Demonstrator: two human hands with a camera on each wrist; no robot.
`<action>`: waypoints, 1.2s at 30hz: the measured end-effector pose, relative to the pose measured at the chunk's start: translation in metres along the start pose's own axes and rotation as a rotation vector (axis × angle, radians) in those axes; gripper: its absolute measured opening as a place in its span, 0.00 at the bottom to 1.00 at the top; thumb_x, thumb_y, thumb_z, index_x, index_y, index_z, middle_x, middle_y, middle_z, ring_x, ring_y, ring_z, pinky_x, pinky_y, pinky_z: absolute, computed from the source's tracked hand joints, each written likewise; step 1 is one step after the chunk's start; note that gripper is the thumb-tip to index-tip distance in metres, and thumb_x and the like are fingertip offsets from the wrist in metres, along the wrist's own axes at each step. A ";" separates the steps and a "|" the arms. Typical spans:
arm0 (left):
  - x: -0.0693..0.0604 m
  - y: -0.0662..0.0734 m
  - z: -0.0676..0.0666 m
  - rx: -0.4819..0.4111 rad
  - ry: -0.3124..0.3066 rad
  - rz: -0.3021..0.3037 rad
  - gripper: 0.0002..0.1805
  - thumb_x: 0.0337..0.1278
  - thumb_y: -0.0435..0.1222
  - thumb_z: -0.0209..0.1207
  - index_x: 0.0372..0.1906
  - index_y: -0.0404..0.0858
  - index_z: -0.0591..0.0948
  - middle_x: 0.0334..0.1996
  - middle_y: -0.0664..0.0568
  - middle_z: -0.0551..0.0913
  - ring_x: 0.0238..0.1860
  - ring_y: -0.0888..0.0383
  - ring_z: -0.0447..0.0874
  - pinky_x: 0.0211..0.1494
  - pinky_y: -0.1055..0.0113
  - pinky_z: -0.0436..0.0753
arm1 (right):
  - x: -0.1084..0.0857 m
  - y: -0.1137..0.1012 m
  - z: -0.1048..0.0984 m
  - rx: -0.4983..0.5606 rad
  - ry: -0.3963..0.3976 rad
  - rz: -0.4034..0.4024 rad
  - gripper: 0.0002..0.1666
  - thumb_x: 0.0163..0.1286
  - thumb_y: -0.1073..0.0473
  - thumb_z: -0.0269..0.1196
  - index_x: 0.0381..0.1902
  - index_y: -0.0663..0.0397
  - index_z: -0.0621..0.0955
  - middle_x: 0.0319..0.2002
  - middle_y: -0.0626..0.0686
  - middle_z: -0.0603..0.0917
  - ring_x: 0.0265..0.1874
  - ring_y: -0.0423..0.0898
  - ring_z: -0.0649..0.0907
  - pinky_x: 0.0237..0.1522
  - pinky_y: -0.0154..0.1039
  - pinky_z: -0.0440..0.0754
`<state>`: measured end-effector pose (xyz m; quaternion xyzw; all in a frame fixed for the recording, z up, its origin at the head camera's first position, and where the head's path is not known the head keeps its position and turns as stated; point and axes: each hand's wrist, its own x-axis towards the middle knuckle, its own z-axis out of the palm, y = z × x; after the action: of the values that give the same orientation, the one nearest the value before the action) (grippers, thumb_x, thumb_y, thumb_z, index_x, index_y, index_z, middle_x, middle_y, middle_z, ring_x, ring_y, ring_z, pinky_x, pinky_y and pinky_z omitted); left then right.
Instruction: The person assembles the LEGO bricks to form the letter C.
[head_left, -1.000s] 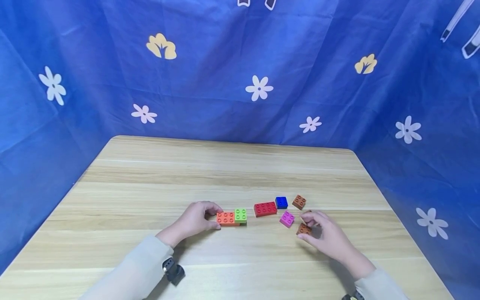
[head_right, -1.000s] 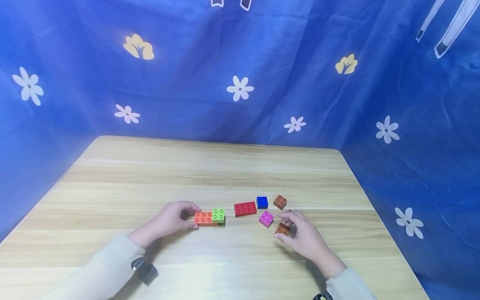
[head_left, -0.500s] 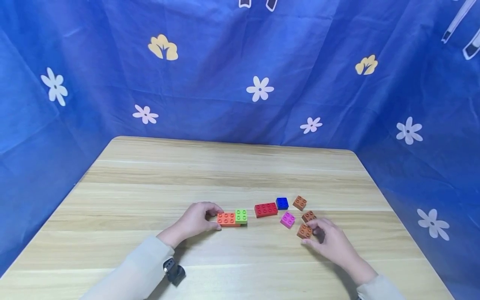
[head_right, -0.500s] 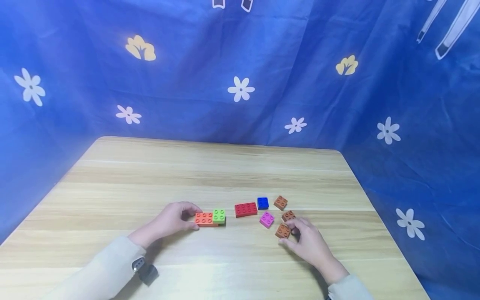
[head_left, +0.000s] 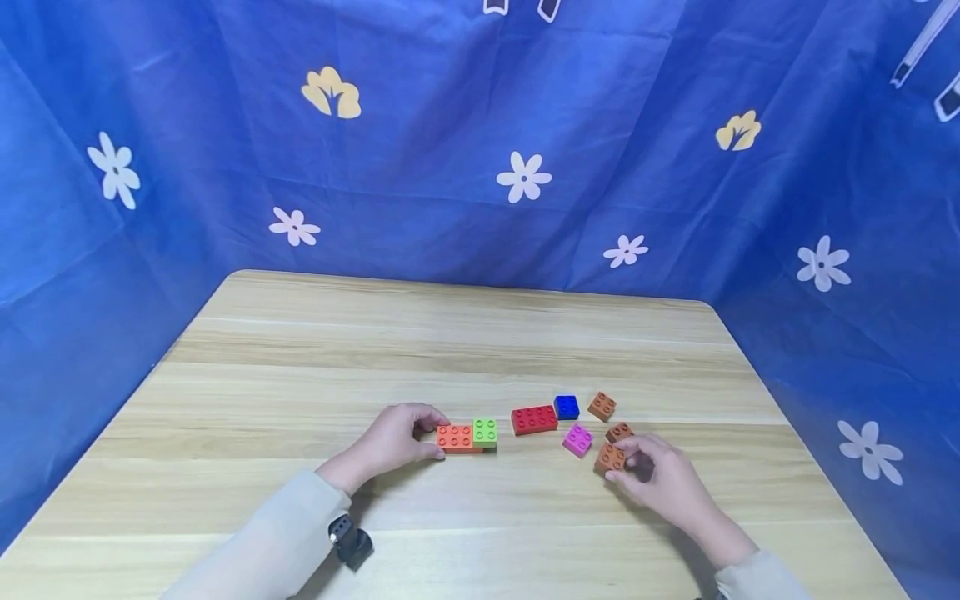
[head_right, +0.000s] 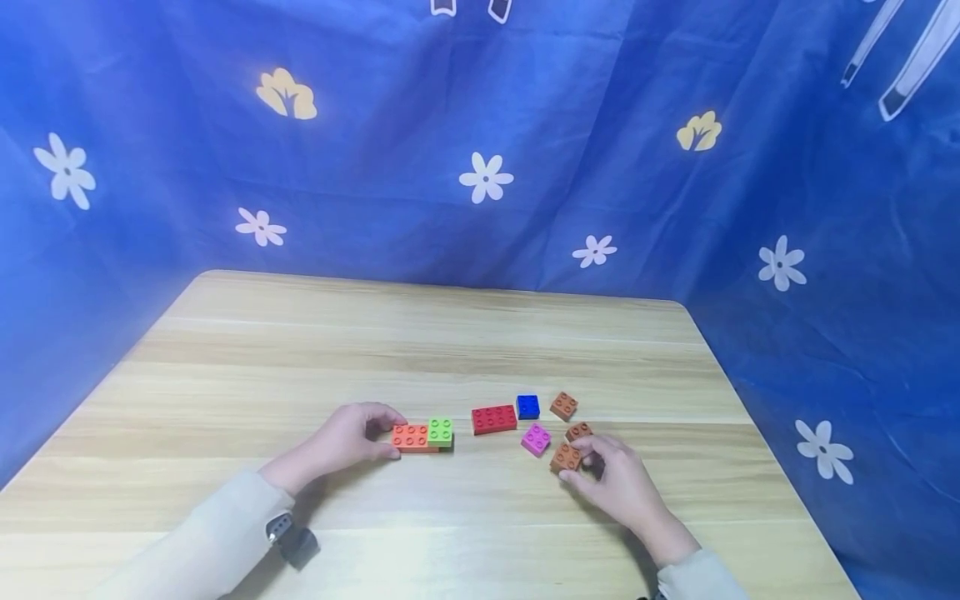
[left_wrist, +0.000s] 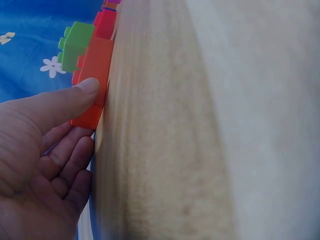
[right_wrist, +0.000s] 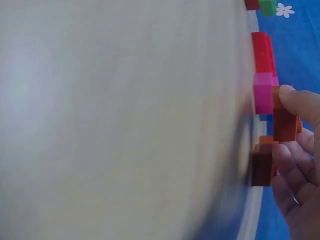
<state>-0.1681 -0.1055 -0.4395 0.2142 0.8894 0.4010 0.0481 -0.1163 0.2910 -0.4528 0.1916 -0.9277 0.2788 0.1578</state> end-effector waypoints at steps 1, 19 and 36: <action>0.000 0.000 0.000 0.001 0.001 -0.001 0.20 0.34 0.33 0.75 0.40 0.38 0.84 0.32 0.58 0.81 0.37 0.58 0.78 0.46 0.59 0.78 | 0.002 -0.001 0.000 -0.001 0.006 -0.009 0.22 0.43 0.58 0.78 0.37 0.51 0.82 0.29 0.37 0.76 0.28 0.35 0.77 0.34 0.36 0.82; 0.000 -0.002 0.000 -0.001 0.003 -0.008 0.20 0.34 0.33 0.75 0.40 0.38 0.84 0.33 0.58 0.81 0.37 0.59 0.78 0.46 0.59 0.78 | 0.058 -0.056 0.026 0.184 0.005 -0.108 0.24 0.49 0.54 0.76 0.45 0.52 0.83 0.37 0.42 0.82 0.31 0.43 0.82 0.35 0.41 0.82; -0.001 -0.001 0.000 0.005 -0.002 0.009 0.21 0.34 0.33 0.75 0.40 0.37 0.83 0.34 0.57 0.83 0.37 0.57 0.79 0.46 0.59 0.79 | 0.099 -0.100 0.067 0.235 -0.132 -0.245 0.24 0.56 0.48 0.72 0.49 0.50 0.82 0.40 0.41 0.81 0.35 0.46 0.81 0.38 0.38 0.81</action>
<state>-0.1673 -0.1063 -0.4404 0.2188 0.8893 0.3990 0.0466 -0.1711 0.1489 -0.4204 0.3381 -0.8668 0.3510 0.1058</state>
